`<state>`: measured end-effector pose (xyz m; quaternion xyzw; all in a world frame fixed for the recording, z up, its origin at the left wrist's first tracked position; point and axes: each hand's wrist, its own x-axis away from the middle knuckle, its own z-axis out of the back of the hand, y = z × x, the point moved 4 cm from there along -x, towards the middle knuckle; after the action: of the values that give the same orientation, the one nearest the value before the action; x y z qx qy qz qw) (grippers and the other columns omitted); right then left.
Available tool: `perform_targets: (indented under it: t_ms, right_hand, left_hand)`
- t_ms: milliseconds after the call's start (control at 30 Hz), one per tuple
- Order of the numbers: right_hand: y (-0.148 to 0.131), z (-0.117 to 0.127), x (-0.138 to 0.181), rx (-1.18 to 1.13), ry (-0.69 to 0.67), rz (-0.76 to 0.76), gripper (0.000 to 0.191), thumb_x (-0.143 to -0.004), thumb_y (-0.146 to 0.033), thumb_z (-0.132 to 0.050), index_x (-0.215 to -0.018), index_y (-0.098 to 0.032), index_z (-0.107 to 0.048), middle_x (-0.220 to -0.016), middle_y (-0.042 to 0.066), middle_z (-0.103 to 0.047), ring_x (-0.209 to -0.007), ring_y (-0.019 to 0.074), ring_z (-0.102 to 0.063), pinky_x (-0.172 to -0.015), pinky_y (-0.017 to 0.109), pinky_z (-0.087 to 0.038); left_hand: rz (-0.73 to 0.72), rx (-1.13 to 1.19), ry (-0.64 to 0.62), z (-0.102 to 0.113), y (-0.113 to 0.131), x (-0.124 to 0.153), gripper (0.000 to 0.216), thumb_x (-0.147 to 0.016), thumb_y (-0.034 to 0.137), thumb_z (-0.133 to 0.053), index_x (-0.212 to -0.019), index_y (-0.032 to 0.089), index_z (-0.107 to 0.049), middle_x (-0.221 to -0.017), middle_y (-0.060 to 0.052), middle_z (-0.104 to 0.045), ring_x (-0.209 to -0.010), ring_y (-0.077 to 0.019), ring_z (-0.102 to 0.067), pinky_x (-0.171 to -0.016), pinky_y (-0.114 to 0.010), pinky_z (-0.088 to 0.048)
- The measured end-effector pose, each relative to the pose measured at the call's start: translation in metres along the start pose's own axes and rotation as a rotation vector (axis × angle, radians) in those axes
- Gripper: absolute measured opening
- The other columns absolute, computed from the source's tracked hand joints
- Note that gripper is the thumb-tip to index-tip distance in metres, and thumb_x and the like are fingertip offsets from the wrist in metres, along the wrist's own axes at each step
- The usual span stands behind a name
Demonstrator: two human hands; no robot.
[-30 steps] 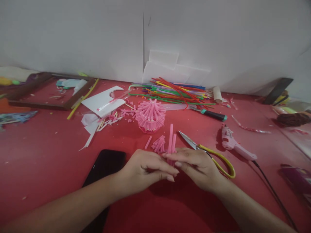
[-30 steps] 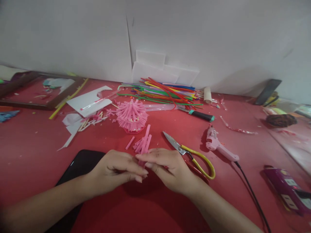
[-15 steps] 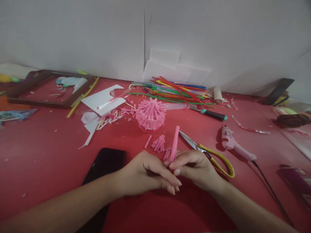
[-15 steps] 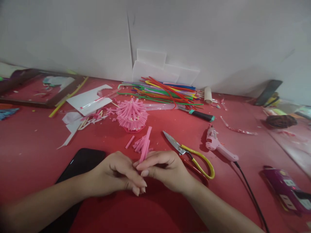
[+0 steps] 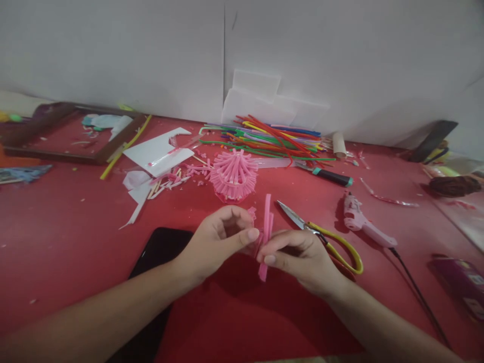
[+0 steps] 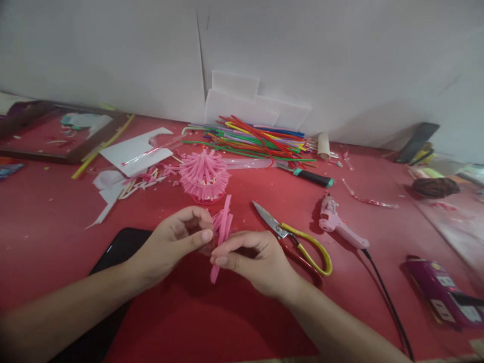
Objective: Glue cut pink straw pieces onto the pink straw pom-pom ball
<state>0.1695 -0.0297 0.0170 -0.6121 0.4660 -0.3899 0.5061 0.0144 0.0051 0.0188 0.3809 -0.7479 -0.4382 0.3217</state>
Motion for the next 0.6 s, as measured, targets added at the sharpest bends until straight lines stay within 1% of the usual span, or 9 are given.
perform_targets:
  t_ms: [67, 167, 300, 367, 467, 533, 600]
  right_hand:
    - [-0.001, -0.003, 0.001, 0.111, -0.019, 0.006, 0.004, -0.077, -0.023, -0.079, -0.08, -0.026, -0.079, -0.077, 0.001, -0.077, -0.068, 0.0119, -0.071, -0.067, 0.024, -0.059]
    - [-0.002, -0.005, 0.003, 0.234, -0.039, 0.014, 0.004, -0.08, -0.028, -0.076, -0.081, -0.025, -0.079, -0.08, 0.002, -0.077, -0.074, 0.0136, -0.072, -0.07, 0.026, -0.058]
    - [0.0, -0.005, 0.005, 0.291, -0.086, -0.041, 0.01, -0.084, -0.032, -0.072, -0.081, -0.023, -0.075, -0.076, 0.001, -0.074, -0.07, 0.013, -0.068, -0.069, 0.026, -0.056]
    - [0.001, -0.005, 0.006, 0.289, -0.101, -0.069, 0.012, -0.086, -0.033, -0.07, -0.081, -0.022, -0.072, -0.072, 0.0, -0.072, -0.067, 0.0124, -0.066, -0.068, 0.026, -0.054]
    - [0.002, -0.007, 0.007, 0.271, -0.096, -0.075, 0.014, -0.089, -0.033, -0.066, -0.081, -0.022, -0.066, -0.072, 0.0, -0.07, -0.069, 0.0124, -0.065, -0.07, 0.028, -0.053]
    - [0.004, -0.007, 0.007, 0.193, -0.053, -0.083, 0.016, -0.088, -0.034, -0.067, -0.083, -0.022, -0.058, -0.075, -0.001, -0.07, -0.07, 0.0127, -0.067, -0.071, 0.028, -0.053]
    - [0.007, -0.007, 0.007, 0.119, 0.005, -0.106, 0.025, -0.085, -0.033, -0.071, -0.085, -0.024, -0.048, -0.076, -0.002, -0.07, -0.07, 0.0126, -0.068, -0.068, 0.027, -0.052]
  left_hand:
    - [0.067, 0.017, -0.009, 0.0, -0.004, -0.002, 0.033, -0.07, 0.027, -0.086, -0.084, 0.016, -0.058, -0.07, 0.006, -0.066, -0.061, -0.0065, -0.063, -0.059, -0.017, -0.053]
    - [0.146, -0.015, -0.026, 0.002, -0.008, -0.004, 0.039, -0.067, 0.024, -0.087, -0.089, 0.015, -0.057, -0.072, 0.004, -0.069, -0.063, -0.0066, -0.063, -0.061, -0.017, -0.051]
    - [0.225, -0.018, -0.023, 0.005, -0.013, -0.004, 0.044, -0.066, 0.023, -0.088, -0.095, 0.015, -0.056, -0.07, 0.003, -0.07, -0.06, -0.0082, -0.065, -0.061, -0.019, -0.051]
    - [0.215, -0.051, -0.018, 0.005, -0.013, -0.004, 0.041, -0.067, 0.023, -0.087, -0.094, 0.015, -0.057, -0.068, 0.004, -0.07, -0.06, -0.0079, -0.065, -0.061, -0.019, -0.05]
    - [0.154, -0.089, 0.012, 0.006, -0.01, -0.003, 0.04, -0.069, 0.024, -0.086, -0.094, 0.015, -0.056, -0.069, 0.004, -0.071, -0.062, -0.0082, -0.066, -0.065, -0.019, -0.051]
    - [0.108, -0.094, 0.031, 0.005, -0.007, -0.002, 0.039, -0.071, 0.025, -0.085, -0.094, 0.016, -0.055, -0.07, 0.003, -0.071, -0.063, -0.0093, -0.067, -0.066, -0.021, -0.052]
    - [0.094, -0.078, 0.032, 0.004, -0.007, -0.001, 0.039, -0.072, 0.025, -0.083, -0.096, 0.018, -0.053, -0.071, 0.004, -0.072, -0.061, -0.0105, -0.067, -0.065, -0.023, -0.053]
